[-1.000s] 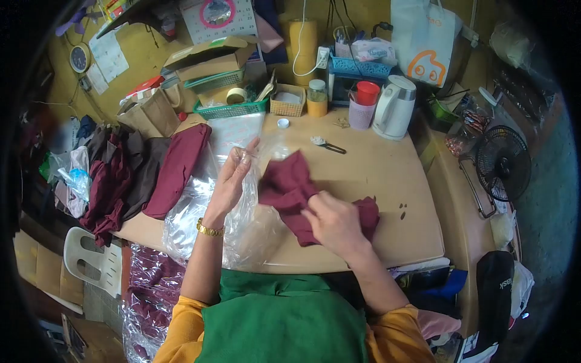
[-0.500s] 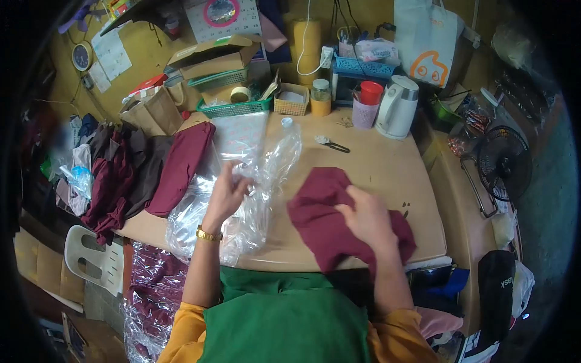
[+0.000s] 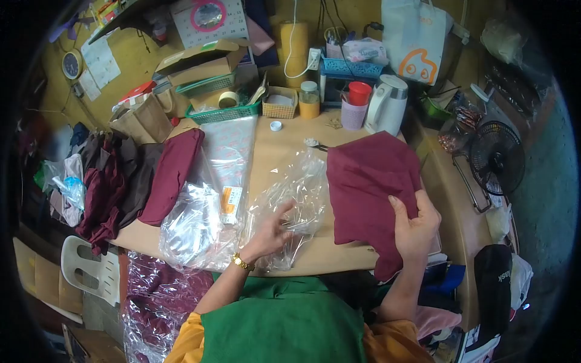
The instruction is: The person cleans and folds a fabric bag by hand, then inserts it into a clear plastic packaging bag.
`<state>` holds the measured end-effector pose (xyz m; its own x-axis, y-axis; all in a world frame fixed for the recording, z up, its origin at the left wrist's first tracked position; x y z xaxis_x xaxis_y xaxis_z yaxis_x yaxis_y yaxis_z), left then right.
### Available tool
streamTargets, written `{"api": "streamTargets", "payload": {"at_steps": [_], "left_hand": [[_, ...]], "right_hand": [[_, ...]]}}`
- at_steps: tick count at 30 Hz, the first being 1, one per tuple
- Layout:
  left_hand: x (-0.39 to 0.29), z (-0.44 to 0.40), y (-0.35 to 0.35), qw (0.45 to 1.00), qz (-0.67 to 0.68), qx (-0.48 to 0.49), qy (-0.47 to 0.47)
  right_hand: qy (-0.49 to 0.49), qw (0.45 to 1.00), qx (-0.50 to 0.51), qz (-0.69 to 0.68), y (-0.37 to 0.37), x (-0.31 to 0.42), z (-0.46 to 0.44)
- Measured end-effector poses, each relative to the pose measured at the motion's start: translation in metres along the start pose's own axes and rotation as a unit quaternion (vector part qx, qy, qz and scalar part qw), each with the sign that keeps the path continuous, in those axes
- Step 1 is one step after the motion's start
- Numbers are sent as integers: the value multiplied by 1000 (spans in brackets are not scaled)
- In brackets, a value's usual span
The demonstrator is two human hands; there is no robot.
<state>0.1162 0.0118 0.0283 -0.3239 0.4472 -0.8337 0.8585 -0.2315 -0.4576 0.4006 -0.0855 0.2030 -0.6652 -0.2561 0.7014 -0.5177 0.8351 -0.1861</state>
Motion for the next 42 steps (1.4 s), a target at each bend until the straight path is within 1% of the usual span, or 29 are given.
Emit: {"api": "streamTargets", "payload": {"at_steps": [2,3,5,6,7,9,10,11,12,13,15,16,17,19,20,21,23,24,25,27,28,31,33,34,36,37,39,40,42], "left_hand": [[17,3,-3,975,149,-63,-153],[17,3,-4,975,150,-61,-154],[24,10,3,892,353,18,-281],[27,14,5,853,398,51,-333],[27,14,5,853,398,51,-334],[15,15,12,914,255,151,-277],[14,18,16,914,255,151,-277],[0,14,9,989,88,78,-87],[-25,15,4,990,-86,-1,110],[-30,17,9,990,-85,-1,110],[-39,19,1,963,-238,-94,79],[-29,16,4,974,-223,22,-42],[-26,11,-3,974,-222,22,-42],[18,19,-13,944,-56,24,-325],[46,19,-11,940,207,-123,-241],[39,18,-18,940,207,-123,-241],[14,14,-33,856,429,-120,-261],[6,12,-43,885,408,-74,-212],[1,12,-46,885,408,-75,-212],[-4,19,-42,756,541,-85,-358],[6,19,-42,756,541,-85,-358],[28,20,-39,795,493,-93,-342],[11,13,-46,904,367,-126,-182],[13,13,-48,903,367,-127,-181],[19,13,-45,973,125,-44,-188],[16,14,-41,973,126,-44,-189],[-11,12,-47,980,-125,-138,-64],[-26,12,-46,973,-178,-94,-117],[-26,11,-34,973,-185,-100,-98]], "right_hand": [[-16,1000,16,9,-3,5,1],[-15,1000,15,11,-4,3,1],[-22,999,19,23,-4,-2,1],[-22,999,19,24,-4,-5,2],[-27,999,29,36,-3,-7,4],[-34,997,40,48,0,-8,6],[-42,997,32,51,1,-5,7],[-50,997,24,55,0,-3,8],[-50,997,24,55,0,-3,8],[-43,997,24,56,-1,-2,7],[-37,997,25,56,1,-2,7],[-31,999,16,42,2,-2,7],[-27,999,6,27,2,-2,6],[-35,998,15,44,0,-3,7],[-42,997,24,61,-1,-4,8],[-41,997,24,61,-2,-6,8],[-54,997,24,58,-1,-6,9],[-54,997,24,57,0,-5,10],[-44,997,33,48,3,-5,11],[-33,998,42,40,8,-3,14],[-50,996,49,52,10,1,15],[-60,995,58,51,15,13,17],[-55,996,62,37,16,13,18],[-60,997,43,30,13,11,17],[-65,997,25,24,9,14,17],[-45,999,13,6,7,21,16],[-26,1000,2,-13,3,30,16],[-44,999,-14,6,0,35,17],[-62,997,-30,27,-5,44,21]]}}
Point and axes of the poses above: each hand's wrist, its own z-axis away from the middle knuckle, its own y-axis out of the palm, x = y × z, the point moved 7 cm from there along -z, towards the middle knuckle, and after that the axes turned 13 degrees about -x, right-handed, at the moved point
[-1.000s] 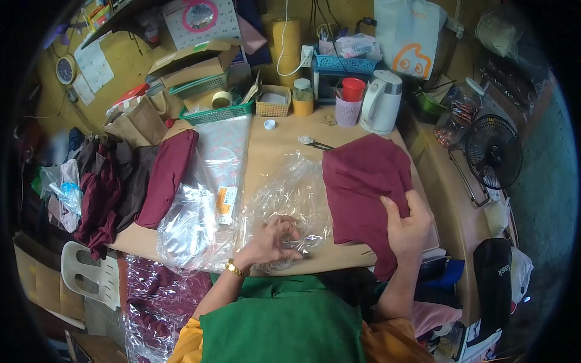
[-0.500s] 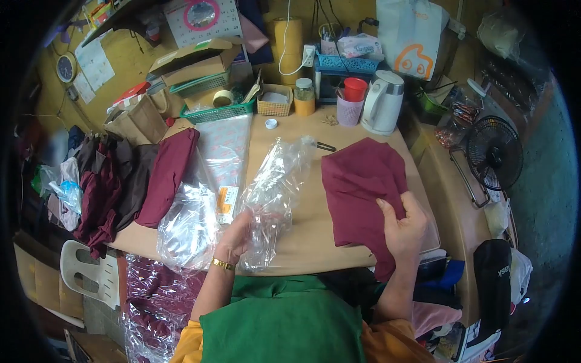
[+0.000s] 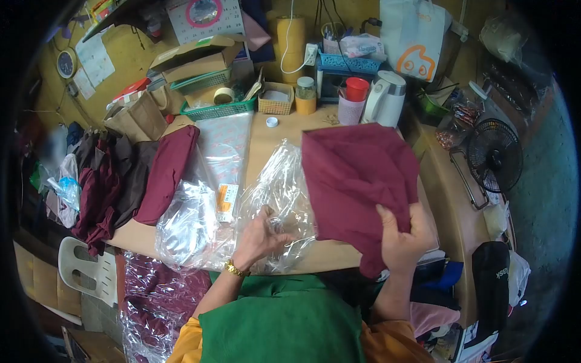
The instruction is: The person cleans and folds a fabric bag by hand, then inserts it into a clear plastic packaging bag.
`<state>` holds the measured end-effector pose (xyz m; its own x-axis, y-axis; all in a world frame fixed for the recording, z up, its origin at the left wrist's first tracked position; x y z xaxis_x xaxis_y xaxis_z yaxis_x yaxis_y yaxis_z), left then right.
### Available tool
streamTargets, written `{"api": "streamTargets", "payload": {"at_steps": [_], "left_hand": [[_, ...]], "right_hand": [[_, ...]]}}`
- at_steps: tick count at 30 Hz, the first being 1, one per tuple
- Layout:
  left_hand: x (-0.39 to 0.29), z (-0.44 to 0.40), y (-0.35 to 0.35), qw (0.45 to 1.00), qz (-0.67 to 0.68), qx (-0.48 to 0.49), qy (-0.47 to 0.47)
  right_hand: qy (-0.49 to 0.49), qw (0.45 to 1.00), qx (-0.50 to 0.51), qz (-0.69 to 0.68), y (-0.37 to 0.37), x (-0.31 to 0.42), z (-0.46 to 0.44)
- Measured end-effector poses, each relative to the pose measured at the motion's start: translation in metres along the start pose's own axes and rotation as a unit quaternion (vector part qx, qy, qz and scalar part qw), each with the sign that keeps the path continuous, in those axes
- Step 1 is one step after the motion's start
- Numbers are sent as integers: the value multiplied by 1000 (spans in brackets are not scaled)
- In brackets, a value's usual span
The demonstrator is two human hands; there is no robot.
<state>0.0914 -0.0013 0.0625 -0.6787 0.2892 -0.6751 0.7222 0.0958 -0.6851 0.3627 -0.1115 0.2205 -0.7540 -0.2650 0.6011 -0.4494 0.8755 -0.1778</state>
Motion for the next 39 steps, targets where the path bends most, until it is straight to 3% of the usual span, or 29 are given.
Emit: {"api": "streamTargets", "payload": {"at_steps": [3,5,6,7,8,9,10,12,14,16,17,18,19,20,21,23,24,25,27,28,29,31,32,33,34,35,37,38,39], "left_hand": [[12,-3,17,998,48,-35,32],[56,-11,19,962,216,-51,-157],[42,-15,-4,952,219,-16,-214],[34,-22,-9,952,220,-16,-213],[17,-32,-26,956,252,-105,-110],[-1,-34,-44,942,277,-190,-5],[-18,-34,-54,942,276,-190,-5],[-84,-27,-57,971,77,-119,191],[-123,-12,-43,948,-22,-97,303],[-146,7,-27,922,-60,-27,381],[-148,20,-14,906,-60,17,419],[-156,32,-19,898,-38,-9,438],[-147,42,-18,898,-40,-12,437],[-132,52,-28,890,-46,-123,438],[-113,64,-38,870,-51,-231,433],[-48,69,-44,878,-31,-321,353],[-17,62,-42,930,-2,-291,223],[-8,57,-36,931,-2,-288,223],[20,39,-39,927,39,-357,104],[21,35,-42,928,40,-357,104],[28,25,-36,952,118,-276,62],[21,20,-36,962,194,-193,21],[2,24,-39,973,147,-166,62],[-22,29,-43,980,99,-138,101],[-44,34,-49,978,76,-137,136],[-56,38,-55,979,77,-135,135],[-60,43,-47,995,75,-28,56],[-57,43,-46,995,74,-27,56],[-59,43,-49,989,71,-68,112]], "right_hand": [[-165,985,45,-6,11,39,10],[-190,968,165,-23,37,36,19],[-189,968,163,-21,45,34,21],[-181,953,238,-37,63,32,30],[-172,933,313,-55,81,30,40],[-172,932,313,-55,93,28,45],[-161,919,352,-74,110,26,54],[-150,902,390,-107,147,11,71],[-118,898,391,-167,173,1,78],[144,880,326,-313,205,-52,117],[145,898,313,-272,204,-44,109],[148,913,301,-231,203,-35,101],[104,937,306,-129,203,-36,92],[58,949,308,-25,200,-36,83],[56,949,310,-27,192,-34,78],[113,954,269,-76,170,-37,72],[95,964,248,-9,168,-47,74],[98,964,248,-8,171,-52,80],[70,962,249,-85,179,-47,83],[84,964,253,-22,174,-37,73],[83,964,252,-22,172,-32,57],[185,961,201,-53,164,-41,21],[183,961,200,-54,155,-32,6],[-43,984,132,115,136,-4,-16],[-263,923,55,274,127,23,-19],[-263,923,56,276,127,22,-14],[-216,902,367,67,159,19,29],[-77,835,539,-87,173,17,54],[68,703,668,-234,180,20,82]]}}
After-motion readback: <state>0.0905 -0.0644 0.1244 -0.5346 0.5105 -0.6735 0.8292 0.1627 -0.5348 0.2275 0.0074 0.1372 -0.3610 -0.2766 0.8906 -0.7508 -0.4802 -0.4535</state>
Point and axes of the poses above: each hand's wrist, its own z-axis away from the middle knuckle, its own y-axis out of the palm, x = y × z, the point moved 7 cm from there along -z, towards the middle knuckle, and after that the axes turned 13 degrees about -x, right-handed, at the moved point
